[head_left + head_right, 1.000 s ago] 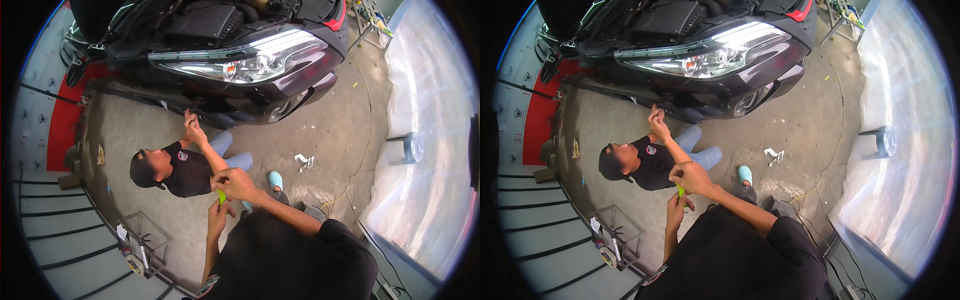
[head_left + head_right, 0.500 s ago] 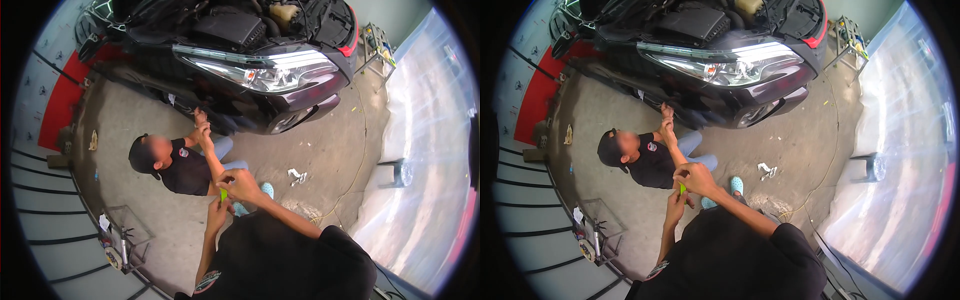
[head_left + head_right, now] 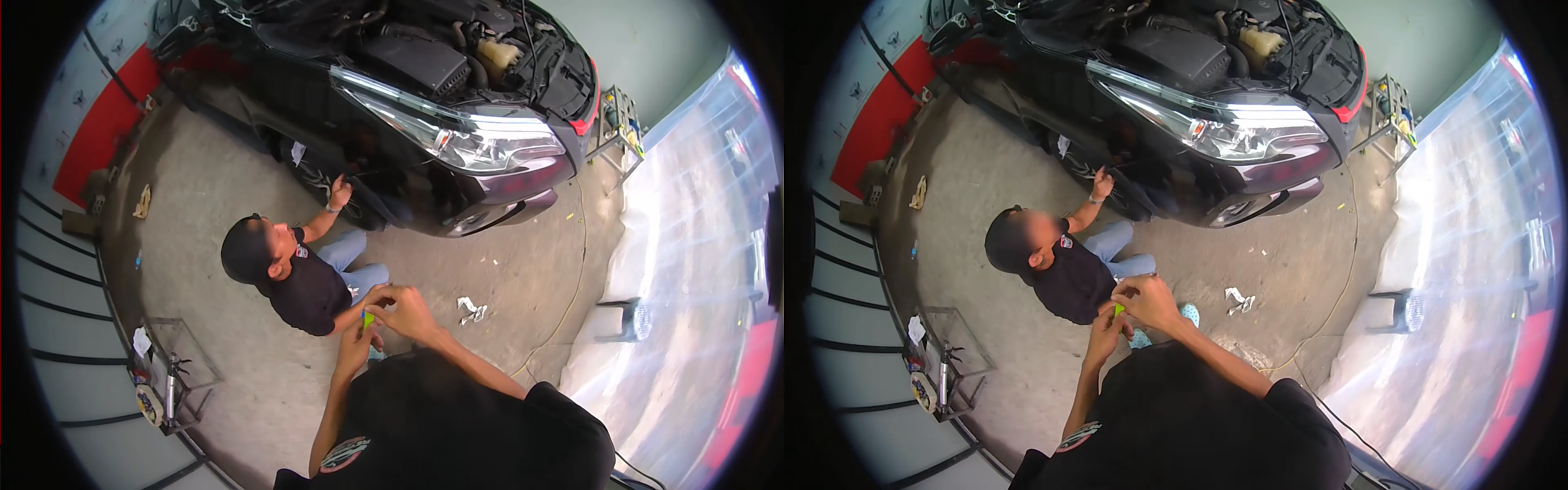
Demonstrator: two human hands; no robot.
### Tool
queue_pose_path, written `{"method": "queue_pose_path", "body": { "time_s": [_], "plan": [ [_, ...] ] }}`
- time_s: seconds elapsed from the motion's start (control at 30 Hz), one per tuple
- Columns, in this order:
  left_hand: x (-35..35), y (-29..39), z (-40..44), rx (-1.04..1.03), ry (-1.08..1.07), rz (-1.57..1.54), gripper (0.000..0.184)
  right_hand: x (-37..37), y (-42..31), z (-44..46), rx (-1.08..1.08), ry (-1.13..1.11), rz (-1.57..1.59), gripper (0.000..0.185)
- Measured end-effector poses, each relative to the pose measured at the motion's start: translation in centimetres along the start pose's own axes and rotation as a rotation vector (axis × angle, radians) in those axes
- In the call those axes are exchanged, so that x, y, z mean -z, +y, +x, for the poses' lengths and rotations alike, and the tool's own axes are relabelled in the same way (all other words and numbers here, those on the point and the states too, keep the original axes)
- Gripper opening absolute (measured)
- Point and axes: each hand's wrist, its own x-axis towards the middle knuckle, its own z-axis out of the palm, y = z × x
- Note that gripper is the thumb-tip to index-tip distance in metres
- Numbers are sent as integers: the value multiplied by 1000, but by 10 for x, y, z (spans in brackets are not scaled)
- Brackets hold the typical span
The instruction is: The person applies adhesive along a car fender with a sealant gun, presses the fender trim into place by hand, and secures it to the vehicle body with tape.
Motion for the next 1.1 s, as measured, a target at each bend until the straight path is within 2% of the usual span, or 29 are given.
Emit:
{"method": "queue_pose_path", "body": {
  "time_s": [0.13,0.23,0.63,1.1],
  "plan": [
    [5,-6,-2,-20,20,-34,20,-12,2,-3,41,8,-54,17],
    [10,-9,-2,-31,24,-45,20,-18,-10,-6,-32,-33,-32,17],
    [33,-25,-8,-82,9,-85,23,-35,-25,-8,-14,-78,-65,20],
    [40,-31,-5,-89,7,-91,26,-40,-20,-7,42,-31,-72,15]
  ]
}}
